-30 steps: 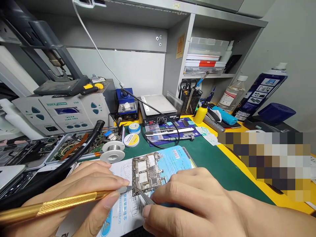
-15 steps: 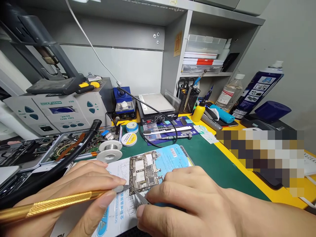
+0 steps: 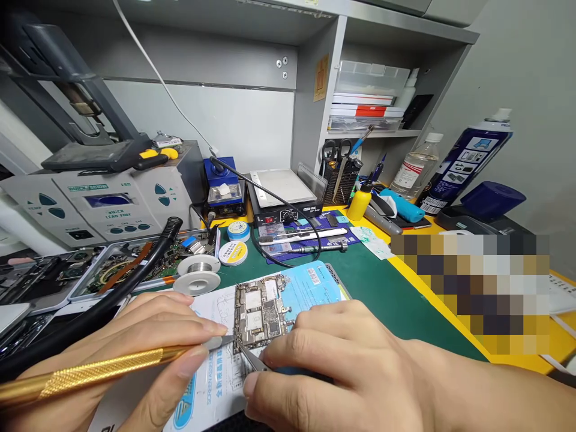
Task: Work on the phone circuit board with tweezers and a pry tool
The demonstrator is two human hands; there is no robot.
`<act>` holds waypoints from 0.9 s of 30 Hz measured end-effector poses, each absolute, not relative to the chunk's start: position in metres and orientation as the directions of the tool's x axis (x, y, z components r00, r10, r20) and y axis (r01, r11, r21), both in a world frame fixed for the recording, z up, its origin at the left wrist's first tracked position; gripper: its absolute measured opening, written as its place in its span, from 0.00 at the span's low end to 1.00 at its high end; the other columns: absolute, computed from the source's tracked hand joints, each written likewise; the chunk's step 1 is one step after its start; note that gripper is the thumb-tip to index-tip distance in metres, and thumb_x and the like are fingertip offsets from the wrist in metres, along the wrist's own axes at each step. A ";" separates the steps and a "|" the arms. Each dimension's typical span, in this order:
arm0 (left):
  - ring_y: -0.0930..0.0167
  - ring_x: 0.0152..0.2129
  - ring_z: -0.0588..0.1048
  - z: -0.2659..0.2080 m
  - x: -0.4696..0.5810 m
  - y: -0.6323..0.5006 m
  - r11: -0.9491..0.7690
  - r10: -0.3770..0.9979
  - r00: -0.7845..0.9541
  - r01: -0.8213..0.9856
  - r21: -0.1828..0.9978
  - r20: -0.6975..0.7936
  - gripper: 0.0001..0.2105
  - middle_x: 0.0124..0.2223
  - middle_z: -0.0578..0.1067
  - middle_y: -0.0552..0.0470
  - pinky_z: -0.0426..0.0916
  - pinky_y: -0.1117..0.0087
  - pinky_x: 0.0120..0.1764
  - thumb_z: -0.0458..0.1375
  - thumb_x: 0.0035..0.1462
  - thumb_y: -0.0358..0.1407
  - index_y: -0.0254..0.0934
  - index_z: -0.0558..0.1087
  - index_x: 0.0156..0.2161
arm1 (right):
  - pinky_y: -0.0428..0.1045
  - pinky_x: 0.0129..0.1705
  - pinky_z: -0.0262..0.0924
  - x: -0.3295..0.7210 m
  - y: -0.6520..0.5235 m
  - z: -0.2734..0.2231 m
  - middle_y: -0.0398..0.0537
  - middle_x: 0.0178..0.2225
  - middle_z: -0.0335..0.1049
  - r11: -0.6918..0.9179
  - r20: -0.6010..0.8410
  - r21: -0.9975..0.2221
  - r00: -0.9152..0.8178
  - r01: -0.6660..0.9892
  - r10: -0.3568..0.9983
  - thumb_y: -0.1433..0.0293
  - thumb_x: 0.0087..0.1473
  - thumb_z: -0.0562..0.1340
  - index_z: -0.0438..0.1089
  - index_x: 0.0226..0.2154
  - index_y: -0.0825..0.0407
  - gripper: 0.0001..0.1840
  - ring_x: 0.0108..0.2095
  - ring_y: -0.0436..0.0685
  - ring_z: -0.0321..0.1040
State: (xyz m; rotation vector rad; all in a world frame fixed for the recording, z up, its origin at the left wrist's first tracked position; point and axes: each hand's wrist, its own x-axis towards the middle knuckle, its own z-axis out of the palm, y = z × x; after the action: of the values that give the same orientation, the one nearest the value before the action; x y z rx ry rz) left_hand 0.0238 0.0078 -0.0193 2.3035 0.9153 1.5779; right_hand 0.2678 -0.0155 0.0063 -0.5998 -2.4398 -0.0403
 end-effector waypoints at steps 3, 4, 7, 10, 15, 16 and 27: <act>0.73 0.32 0.78 -0.021 0.026 0.008 -0.786 0.593 0.221 0.365 0.499 0.774 0.10 0.32 0.77 0.59 0.70 0.65 0.48 0.56 0.61 0.22 0.41 0.74 0.38 | 0.49 0.30 0.67 0.267 -0.016 0.006 0.48 0.38 0.82 0.900 0.588 -0.110 -0.702 0.423 0.402 0.73 0.71 0.57 0.76 0.48 0.54 0.12 0.28 0.51 0.74; 0.73 0.32 0.78 -0.021 0.026 0.007 -0.786 0.594 0.220 0.364 0.499 0.774 0.10 0.33 0.77 0.59 0.70 0.65 0.48 0.56 0.60 0.22 0.40 0.74 0.38 | 0.49 0.30 0.67 0.267 -0.016 0.005 0.47 0.38 0.82 0.900 0.591 -0.110 -0.700 0.422 0.401 0.73 0.71 0.57 0.76 0.48 0.54 0.12 0.27 0.51 0.74; 0.73 0.32 0.78 -0.021 0.027 0.008 -0.787 0.589 0.209 0.368 0.496 0.780 0.10 0.33 0.77 0.59 0.70 0.65 0.48 0.57 0.60 0.22 0.41 0.74 0.37 | 0.49 0.29 0.68 0.266 -0.015 0.005 0.47 0.37 0.82 0.901 0.603 -0.110 -0.693 0.419 0.396 0.72 0.71 0.56 0.76 0.47 0.53 0.12 0.26 0.51 0.73; 0.73 0.33 0.78 -0.020 0.026 0.008 -0.792 0.588 0.236 0.364 0.490 0.774 0.10 0.33 0.78 0.59 0.69 0.65 0.49 0.57 0.60 0.23 0.41 0.74 0.38 | 0.49 0.29 0.69 0.266 -0.014 0.006 0.47 0.36 0.81 0.901 0.599 -0.112 -0.695 0.419 0.397 0.72 0.71 0.56 0.77 0.46 0.53 0.13 0.26 0.51 0.73; 0.72 0.32 0.78 -0.018 0.022 0.008 -0.791 0.587 0.234 0.373 0.485 0.775 0.10 0.32 0.78 0.59 0.71 0.63 0.47 0.56 0.60 0.23 0.42 0.74 0.38 | 0.48 0.29 0.70 0.266 -0.014 0.005 0.48 0.36 0.81 0.904 0.598 -0.116 -0.698 0.412 0.394 0.73 0.68 0.60 0.77 0.46 0.55 0.10 0.27 0.51 0.74; 0.72 0.32 0.78 -0.018 0.022 0.008 -0.794 0.584 0.252 0.374 0.479 0.772 0.10 0.32 0.78 0.59 0.72 0.63 0.47 0.57 0.61 0.23 0.42 0.74 0.38 | 0.47 0.29 0.70 0.266 -0.014 0.005 0.47 0.35 0.81 0.904 0.596 -0.119 -0.698 0.410 0.396 0.74 0.67 0.61 0.77 0.46 0.55 0.09 0.27 0.51 0.74; 0.72 0.32 0.79 -0.015 0.019 0.009 -0.804 0.577 0.305 0.375 0.461 0.758 0.10 0.33 0.79 0.59 0.72 0.63 0.48 0.58 0.60 0.23 0.42 0.73 0.39 | 0.45 0.32 0.72 0.267 -0.016 0.005 0.48 0.35 0.82 0.903 0.599 -0.143 -0.690 0.406 0.405 0.77 0.64 0.64 0.77 0.46 0.56 0.10 0.26 0.50 0.76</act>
State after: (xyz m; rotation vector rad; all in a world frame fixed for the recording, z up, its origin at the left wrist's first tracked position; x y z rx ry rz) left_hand 0.0193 0.0092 -0.0152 2.3711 0.8780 1.5068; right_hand 0.2669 -0.0162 0.0047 -0.5780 -2.4095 -0.0012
